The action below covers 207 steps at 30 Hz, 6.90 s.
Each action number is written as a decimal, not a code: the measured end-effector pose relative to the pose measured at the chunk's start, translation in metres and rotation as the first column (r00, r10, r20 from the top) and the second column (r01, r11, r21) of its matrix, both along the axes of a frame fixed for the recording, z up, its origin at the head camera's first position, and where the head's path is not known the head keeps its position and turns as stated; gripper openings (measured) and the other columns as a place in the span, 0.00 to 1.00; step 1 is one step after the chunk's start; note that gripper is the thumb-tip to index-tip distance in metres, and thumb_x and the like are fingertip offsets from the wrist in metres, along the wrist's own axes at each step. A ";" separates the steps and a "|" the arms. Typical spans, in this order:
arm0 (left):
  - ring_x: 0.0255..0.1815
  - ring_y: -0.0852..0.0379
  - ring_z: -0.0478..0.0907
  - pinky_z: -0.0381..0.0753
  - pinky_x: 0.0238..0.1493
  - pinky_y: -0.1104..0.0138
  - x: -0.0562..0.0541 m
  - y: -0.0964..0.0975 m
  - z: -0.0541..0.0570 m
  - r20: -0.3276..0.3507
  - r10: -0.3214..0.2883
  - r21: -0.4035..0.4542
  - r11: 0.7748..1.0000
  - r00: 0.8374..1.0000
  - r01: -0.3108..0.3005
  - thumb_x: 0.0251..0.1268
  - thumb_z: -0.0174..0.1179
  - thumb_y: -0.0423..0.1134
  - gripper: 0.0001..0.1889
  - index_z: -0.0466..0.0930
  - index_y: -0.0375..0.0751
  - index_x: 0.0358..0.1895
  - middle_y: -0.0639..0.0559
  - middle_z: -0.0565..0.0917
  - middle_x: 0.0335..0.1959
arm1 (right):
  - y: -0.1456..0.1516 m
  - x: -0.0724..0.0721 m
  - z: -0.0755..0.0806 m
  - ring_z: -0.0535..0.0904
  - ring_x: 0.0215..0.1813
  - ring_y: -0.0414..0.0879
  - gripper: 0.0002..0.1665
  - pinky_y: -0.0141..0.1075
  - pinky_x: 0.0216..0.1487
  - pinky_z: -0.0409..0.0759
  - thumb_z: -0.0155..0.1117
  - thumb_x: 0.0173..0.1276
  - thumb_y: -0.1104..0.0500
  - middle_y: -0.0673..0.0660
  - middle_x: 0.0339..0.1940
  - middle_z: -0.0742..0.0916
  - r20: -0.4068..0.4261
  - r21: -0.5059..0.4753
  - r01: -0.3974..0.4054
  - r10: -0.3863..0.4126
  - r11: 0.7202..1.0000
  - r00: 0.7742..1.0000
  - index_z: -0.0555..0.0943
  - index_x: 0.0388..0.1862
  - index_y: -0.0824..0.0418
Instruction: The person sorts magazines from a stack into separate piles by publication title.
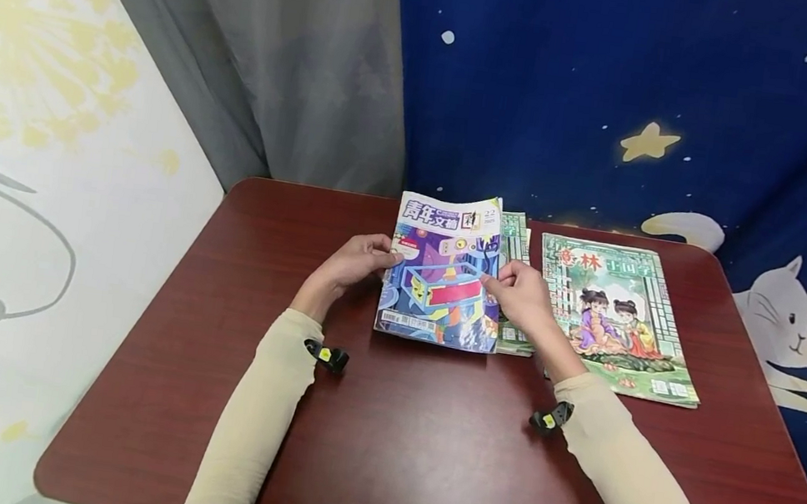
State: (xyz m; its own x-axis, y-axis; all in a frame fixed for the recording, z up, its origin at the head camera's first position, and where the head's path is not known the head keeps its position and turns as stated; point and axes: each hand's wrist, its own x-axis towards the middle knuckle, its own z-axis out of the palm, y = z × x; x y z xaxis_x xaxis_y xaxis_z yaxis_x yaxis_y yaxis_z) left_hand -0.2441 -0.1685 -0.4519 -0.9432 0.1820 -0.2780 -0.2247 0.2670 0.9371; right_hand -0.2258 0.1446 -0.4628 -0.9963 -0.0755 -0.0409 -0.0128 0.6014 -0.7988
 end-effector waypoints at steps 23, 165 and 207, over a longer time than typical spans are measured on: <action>0.47 0.49 0.79 0.74 0.62 0.51 -0.013 -0.083 0.016 0.034 0.072 -0.222 0.973 0.997 -0.063 0.79 0.60 0.50 0.15 0.78 0.42 0.52 0.48 0.88 0.44 | -0.095 -0.022 0.003 0.79 0.28 0.47 0.22 0.47 0.44 0.76 0.70 0.72 0.39 0.50 0.25 0.81 0.038 0.240 -0.064 0.056 0.969 0.998 0.77 0.29 0.52; 0.17 0.55 0.55 0.63 0.28 0.63 -0.053 0.076 0.013 -0.172 -0.167 -0.682 0.731 0.971 0.005 0.79 0.59 0.48 0.30 0.59 0.46 0.15 0.56 0.57 0.14 | 0.032 -0.037 -0.007 0.71 0.28 0.50 0.28 0.41 0.29 0.68 0.60 0.77 0.34 0.54 0.28 0.74 0.104 0.413 0.154 -0.214 0.898 0.971 0.70 0.32 0.55; 0.26 0.55 0.80 0.71 0.27 0.67 -0.047 0.238 0.023 -0.061 -0.362 -0.604 0.756 0.930 0.255 0.82 0.56 0.53 0.22 0.77 0.48 0.25 0.51 0.90 0.30 | 0.204 -0.003 0.021 0.77 0.48 0.64 0.39 0.55 0.51 0.75 0.54 0.81 0.39 0.73 0.47 0.80 0.137 0.442 0.130 -0.210 0.887 0.968 0.67 0.61 0.77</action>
State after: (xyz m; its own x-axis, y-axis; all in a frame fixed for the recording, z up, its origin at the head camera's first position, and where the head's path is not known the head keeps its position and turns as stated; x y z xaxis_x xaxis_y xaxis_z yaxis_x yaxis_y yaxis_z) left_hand -0.2908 0.0691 -0.4292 -0.9045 0.3276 -0.2730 0.1075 0.7946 0.5975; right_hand -0.2286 0.3488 -0.4416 -0.9654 0.1594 -0.2064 0.2376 0.8641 -0.4437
